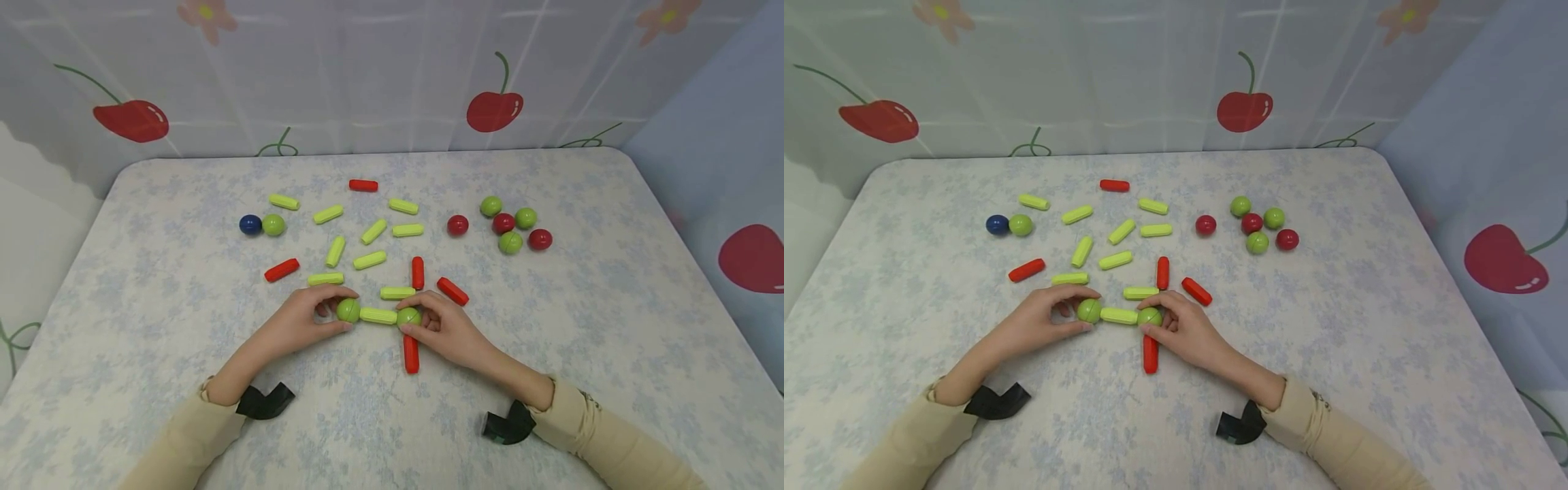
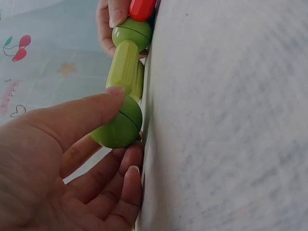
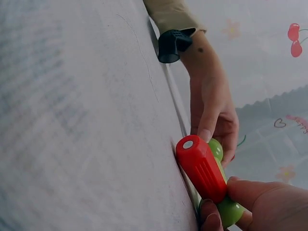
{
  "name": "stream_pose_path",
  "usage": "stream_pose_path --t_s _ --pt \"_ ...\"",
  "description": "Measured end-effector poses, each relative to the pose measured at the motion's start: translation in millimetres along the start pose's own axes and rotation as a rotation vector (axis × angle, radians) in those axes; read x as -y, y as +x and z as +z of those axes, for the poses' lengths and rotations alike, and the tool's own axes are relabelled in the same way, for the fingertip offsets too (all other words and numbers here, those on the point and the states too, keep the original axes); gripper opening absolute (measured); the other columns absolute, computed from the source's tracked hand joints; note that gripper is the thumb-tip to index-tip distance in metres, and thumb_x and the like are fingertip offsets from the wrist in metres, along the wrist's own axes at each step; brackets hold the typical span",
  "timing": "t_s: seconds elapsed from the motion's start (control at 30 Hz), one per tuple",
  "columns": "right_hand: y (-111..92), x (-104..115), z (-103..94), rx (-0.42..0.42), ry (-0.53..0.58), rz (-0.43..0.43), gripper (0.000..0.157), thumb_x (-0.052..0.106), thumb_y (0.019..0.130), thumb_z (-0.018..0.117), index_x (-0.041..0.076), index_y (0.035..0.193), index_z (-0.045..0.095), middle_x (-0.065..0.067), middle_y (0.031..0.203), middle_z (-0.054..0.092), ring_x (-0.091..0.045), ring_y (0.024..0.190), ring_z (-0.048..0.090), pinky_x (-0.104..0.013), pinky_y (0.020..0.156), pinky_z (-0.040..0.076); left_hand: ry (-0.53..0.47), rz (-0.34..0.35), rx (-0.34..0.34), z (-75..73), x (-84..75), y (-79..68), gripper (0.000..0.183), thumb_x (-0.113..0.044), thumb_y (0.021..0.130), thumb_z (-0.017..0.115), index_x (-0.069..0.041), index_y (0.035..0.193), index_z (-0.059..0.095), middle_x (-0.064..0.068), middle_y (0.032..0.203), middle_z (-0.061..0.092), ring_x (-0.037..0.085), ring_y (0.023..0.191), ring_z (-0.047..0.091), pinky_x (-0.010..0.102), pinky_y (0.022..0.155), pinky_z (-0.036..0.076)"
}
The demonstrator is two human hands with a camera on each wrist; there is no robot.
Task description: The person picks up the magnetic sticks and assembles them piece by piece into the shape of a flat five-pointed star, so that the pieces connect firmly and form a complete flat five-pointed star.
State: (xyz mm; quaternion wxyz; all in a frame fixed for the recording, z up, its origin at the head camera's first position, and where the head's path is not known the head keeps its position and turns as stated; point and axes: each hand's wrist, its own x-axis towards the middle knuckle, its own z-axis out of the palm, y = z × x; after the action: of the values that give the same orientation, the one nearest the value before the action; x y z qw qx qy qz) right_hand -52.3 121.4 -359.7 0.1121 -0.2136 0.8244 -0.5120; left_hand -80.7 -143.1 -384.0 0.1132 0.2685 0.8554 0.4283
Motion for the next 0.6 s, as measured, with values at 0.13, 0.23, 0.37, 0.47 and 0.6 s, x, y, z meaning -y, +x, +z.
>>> stream_pose_path --t_s 0.13,0.23,0.37,0.47,0.6 --pt "0 -9 0.6 0.014 0.017 -0.021 0.029 -0.001 0.084 0.068 -0.003 0.112 0.062 -0.010 0.088 0.054 -0.018 0.061 0.047 -0.023 0.054 0.039 0.001 -0.017 -0.025 0.6 -0.2 -0.3 0.040 -0.011 0.078 0.078 -0.010 0.115 0.063 -0.004 0.098 0.060 0.012 0.086 0.055 0.029 0.071 0.047" --pt "1 -24 1.3 0.075 0.037 -0.040 0.034 0.000 0.084 0.068 0.000 0.117 0.060 -0.008 0.099 0.056 -0.017 0.064 0.053 -0.023 0.056 0.044 0.004 -0.014 -0.050 1.1 0.9 -0.1 0.040 -0.010 0.078 0.077 -0.008 0.115 0.063 -0.001 0.102 0.059 0.014 0.086 0.054 0.030 0.071 0.047" --pt "0 -37 1.2 0.236 0.101 -0.043 0.034 0.003 0.088 0.065 0.004 0.121 0.059 -0.003 0.099 0.060 -0.014 0.069 0.061 -0.025 0.062 0.049 0.011 -0.001 -0.074 1.8 1.8 0.3 0.042 -0.006 0.078 0.077 -0.007 0.118 0.063 0.003 0.108 0.058 0.016 0.086 0.053 0.030 0.071 0.047" --pt "0 -38 1.4 0.293 0.133 -0.037 0.028 0.008 0.090 0.064 0.006 0.118 0.061 -0.001 0.096 0.063 -0.014 0.070 0.062 -0.027 0.064 0.050 0.002 0.014 -0.073 3.2 1.1 1.0 0.043 -0.005 0.078 0.076 -0.006 0.119 0.063 0.003 0.109 0.059 0.016 0.088 0.055 0.030 0.072 0.048" --pt "2 -36 3.3 0.209 0.140 -0.007 0.027 0.010 0.091 0.063 0.005 0.117 0.061 -0.004 0.106 0.062 -0.015 0.070 0.062 -0.028 0.065 0.051 -0.029 0.020 -0.051 7.8 -1.5 3.3 0.043 -0.006 0.078 0.076 -0.006 0.119 0.063 0.000 0.105 0.062 0.013 0.089 0.057 0.029 0.072 0.049"
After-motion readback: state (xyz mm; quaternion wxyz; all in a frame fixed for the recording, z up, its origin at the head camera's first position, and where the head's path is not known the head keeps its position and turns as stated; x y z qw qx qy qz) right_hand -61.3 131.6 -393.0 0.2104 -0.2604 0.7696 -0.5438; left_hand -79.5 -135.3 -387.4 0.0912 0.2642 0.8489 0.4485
